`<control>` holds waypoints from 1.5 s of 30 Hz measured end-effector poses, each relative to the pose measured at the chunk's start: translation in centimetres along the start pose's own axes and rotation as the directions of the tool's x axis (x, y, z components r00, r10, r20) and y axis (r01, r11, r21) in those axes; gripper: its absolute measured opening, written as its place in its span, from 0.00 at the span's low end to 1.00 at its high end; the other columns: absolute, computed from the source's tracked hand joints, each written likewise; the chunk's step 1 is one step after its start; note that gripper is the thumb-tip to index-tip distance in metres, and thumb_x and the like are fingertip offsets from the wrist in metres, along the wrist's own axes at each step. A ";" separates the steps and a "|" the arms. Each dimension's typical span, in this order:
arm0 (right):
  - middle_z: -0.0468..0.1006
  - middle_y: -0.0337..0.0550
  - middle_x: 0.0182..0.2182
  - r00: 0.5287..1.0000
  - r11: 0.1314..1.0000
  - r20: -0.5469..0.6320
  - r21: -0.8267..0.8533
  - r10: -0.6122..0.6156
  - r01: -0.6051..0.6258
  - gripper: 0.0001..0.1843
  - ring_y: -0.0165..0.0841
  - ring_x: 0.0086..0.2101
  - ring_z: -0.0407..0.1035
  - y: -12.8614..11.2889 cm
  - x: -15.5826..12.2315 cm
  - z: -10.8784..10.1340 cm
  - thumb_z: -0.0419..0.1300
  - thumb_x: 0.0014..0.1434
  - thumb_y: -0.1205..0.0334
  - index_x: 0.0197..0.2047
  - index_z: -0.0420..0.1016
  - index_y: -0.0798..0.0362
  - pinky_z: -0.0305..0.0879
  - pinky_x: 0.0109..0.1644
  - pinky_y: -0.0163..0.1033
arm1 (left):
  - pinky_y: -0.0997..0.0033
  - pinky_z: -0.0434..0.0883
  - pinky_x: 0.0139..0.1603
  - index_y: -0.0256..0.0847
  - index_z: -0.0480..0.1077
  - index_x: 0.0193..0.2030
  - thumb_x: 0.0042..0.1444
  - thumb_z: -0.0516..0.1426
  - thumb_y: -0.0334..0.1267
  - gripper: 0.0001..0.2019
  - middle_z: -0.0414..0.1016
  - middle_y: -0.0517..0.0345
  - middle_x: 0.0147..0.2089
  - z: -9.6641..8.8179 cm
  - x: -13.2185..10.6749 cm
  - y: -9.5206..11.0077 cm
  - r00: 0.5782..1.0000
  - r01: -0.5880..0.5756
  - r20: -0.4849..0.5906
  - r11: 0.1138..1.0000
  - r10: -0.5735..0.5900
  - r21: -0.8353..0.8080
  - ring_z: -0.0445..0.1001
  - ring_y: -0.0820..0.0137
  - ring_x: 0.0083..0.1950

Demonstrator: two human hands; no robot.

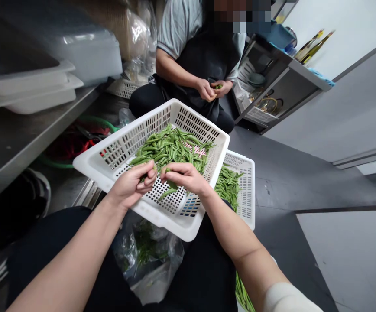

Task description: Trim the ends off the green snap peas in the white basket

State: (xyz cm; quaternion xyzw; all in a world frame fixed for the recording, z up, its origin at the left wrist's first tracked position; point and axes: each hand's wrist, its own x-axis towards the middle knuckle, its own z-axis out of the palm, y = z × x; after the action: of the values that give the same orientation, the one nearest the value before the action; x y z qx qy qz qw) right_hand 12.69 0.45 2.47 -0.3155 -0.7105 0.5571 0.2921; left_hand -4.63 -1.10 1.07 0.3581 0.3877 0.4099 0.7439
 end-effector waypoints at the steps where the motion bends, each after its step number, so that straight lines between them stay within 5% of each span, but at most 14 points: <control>1: 0.70 0.40 0.26 0.997 0.998 -0.069 0.064 0.020 -0.016 0.17 0.25 0.22 0.59 0.0 0.0 -0.3 0.54 0.58 0.49 0.33 0.71 0.55 0.55 0.25 0.32 | 0.81 0.41 0.14 0.39 0.56 0.18 0.53 0.55 0.43 0.17 0.51 0.69 0.15 -0.2 0.0 0.2 1.000 0.010 -0.002 0.998 -0.010 -0.064 0.41 0.85 0.13; 5: 0.66 0.33 0.20 0.921 0.987 -0.359 0.113 0.149 -0.116 0.14 0.23 0.18 0.52 0.8 1.0 -2.1 0.48 0.59 0.54 0.39 0.68 0.53 0.50 0.20 0.29 | 0.82 0.43 0.13 0.38 0.57 0.18 0.53 0.52 0.37 0.15 0.53 0.67 0.15 -0.8 -0.1 0.9 0.997 -0.024 -0.078 0.983 0.010 -0.180 0.44 0.84 0.13; 7: 0.67 0.34 0.20 0.945 0.961 -0.225 -0.088 0.239 -0.264 0.10 0.24 0.20 0.58 2.0 1.6 -2.3 0.49 0.57 0.58 0.38 0.67 0.53 0.55 0.23 0.29 | 0.82 0.46 0.14 0.37 0.61 0.19 0.50 0.52 0.35 0.11 0.58 0.64 0.17 -0.8 -0.3 1.1 0.991 -0.047 -0.131 0.985 0.025 -0.164 0.49 0.84 0.15; 9: 0.72 0.38 0.23 0.938 0.820 0.010 -0.489 0.346 -0.297 0.08 0.28 0.25 0.66 3.6 2.1 -1.5 0.57 0.53 0.59 0.34 0.69 0.54 0.60 0.28 0.32 | 0.81 0.47 0.14 0.37 0.65 0.21 0.46 0.53 0.33 0.06 0.61 0.62 0.18 -0.8 -0.4 1.2 0.987 -0.054 -0.158 0.991 0.035 -0.122 0.53 0.82 0.16; 12: 0.78 0.47 0.31 0.838 0.424 0.217 -0.905 0.500 -0.019 0.09 0.38 0.36 0.72 6.2 2.4 0.9 0.63 0.48 0.64 0.34 0.73 0.55 0.64 0.36 0.38 | 0.81 0.47 0.14 0.37 0.67 0.24 0.41 0.54 0.32 0.03 0.63 0.62 0.20 -0.8 -0.4 1.2 0.986 -0.060 -0.159 0.996 0.048 -0.070 0.55 0.81 0.17; 14: 0.79 0.52 0.34 0.787 0.304 0.267 -0.947 0.556 0.107 0.06 0.42 0.39 0.73 7.5 2.6 2.1 0.60 0.49 0.69 0.33 0.74 0.57 0.64 0.38 0.40 | 0.81 0.48 0.15 0.38 0.68 0.27 0.39 0.54 0.31 0.05 0.63 0.63 0.20 -0.9 -0.4 1.1 0.983 -0.082 -0.165 0.996 0.074 -0.043 0.55 0.81 0.18; 18: 0.78 0.50 0.29 0.778 0.390 0.203 -0.919 0.595 -0.058 0.04 0.38 0.33 0.72 7.6 3.3 1.4 0.61 0.48 0.66 0.27 0.71 0.57 0.62 0.32 0.37 | 0.79 0.46 0.15 0.38 0.66 0.24 0.39 0.53 0.34 0.04 0.62 0.63 0.20 -1.3 -0.6 1.1 0.975 -0.124 -0.181 0.990 0.133 0.059 0.53 0.80 0.17; 20: 0.74 0.42 0.23 0.819 0.545 0.136 -0.804 0.558 -0.237 0.09 0.30 0.26 0.67 6.6 3.5 0.1 0.60 0.51 0.59 0.25 0.68 0.56 0.59 0.27 0.33 | 0.78 0.45 0.15 0.38 0.66 0.23 0.41 0.52 0.38 0.06 0.61 0.63 0.19 -1.4 -0.7 1.0 0.972 -0.119 -0.181 0.979 0.149 0.166 0.52 0.79 0.17; 22: 0.66 0.34 0.17 0.861 0.768 0.051 -0.480 0.507 -0.424 0.13 0.24 0.19 0.58 5.4 3.3 -1.0 0.58 0.53 0.56 0.24 0.63 0.54 0.53 0.23 0.30 | 0.77 0.50 0.17 0.39 0.67 0.21 0.42 0.53 0.41 0.09 0.61 0.63 0.19 -1.4 -0.8 0.8 0.966 -0.131 -0.159 0.916 0.204 0.378 0.54 0.77 0.19; 24: 0.57 0.28 0.12 0.868 0.868 -0.035 -0.031 0.495 -0.496 0.17 0.22 0.16 0.49 4.3 2.9 -1.5 0.60 0.50 0.55 0.21 0.57 0.53 0.47 0.20 0.29 | 0.76 0.57 0.22 0.39 0.66 0.19 0.43 0.54 0.42 0.09 0.64 0.62 0.19 -1.2 -0.9 0.4 0.953 -0.163 -0.100 0.764 0.286 0.625 0.60 0.75 0.23; 29: 0.51 0.24 0.10 0.850 0.784 -0.084 0.441 0.520 -0.437 0.22 0.21 0.15 0.44 2.8 2.0 -0.9 0.64 0.45 0.58 0.21 0.51 0.51 0.43 0.18 0.28 | 0.75 0.60 0.29 0.40 0.65 0.19 0.47 0.49 0.40 0.11 0.67 0.63 0.21 -0.4 -1.0 -0.6 0.946 -0.221 0.080 0.447 0.313 0.867 0.65 0.73 0.26; 37: 0.58 0.29 0.12 0.861 0.848 -0.168 0.340 0.480 -0.407 0.17 0.21 0.14 0.49 3.8 1.8 0.9 0.60 0.53 0.52 0.21 0.60 0.53 0.44 0.17 0.29 | 0.72 0.57 0.27 0.41 0.57 0.18 0.47 0.47 0.32 0.09 0.60 0.63 0.20 0.8 -0.6 -1.8 0.826 -0.432 0.283 0.226 0.487 0.873 0.60 0.73 0.24; 41: 0.55 0.27 0.11 0.924 0.872 0.059 0.313 0.378 -0.377 0.19 0.20 0.15 0.48 3.2 1.1 0.1 0.61 0.51 0.50 0.22 0.60 0.54 0.44 0.18 0.28 | 0.71 0.59 0.29 0.41 0.60 0.18 0.47 0.48 0.34 0.09 0.63 0.62 0.21 0.3 -0.7 -1.2 0.849 -0.443 0.230 0.405 0.475 0.800 0.62 0.72 0.25; 45: 0.52 0.25 0.11 0.912 0.851 0.290 0.358 0.289 -0.384 0.22 0.20 0.15 0.45 2.3 0.3 -0.8 0.63 0.50 0.46 0.23 0.61 0.54 0.43 0.20 0.29 | 0.74 0.53 0.20 0.42 0.60 0.20 0.45 0.50 0.38 0.07 0.54 0.66 0.17 -0.9 -0.5 -0.1 0.891 -0.285 -0.150 0.785 0.428 0.550 0.53 0.75 0.19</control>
State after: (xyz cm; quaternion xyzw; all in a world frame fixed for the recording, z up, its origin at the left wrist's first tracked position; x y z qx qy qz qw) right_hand 13.36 1.56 0.44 -0.3026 -0.5403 0.7674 0.1659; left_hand -5.60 -1.38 0.75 0.5519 0.5035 0.4701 0.4700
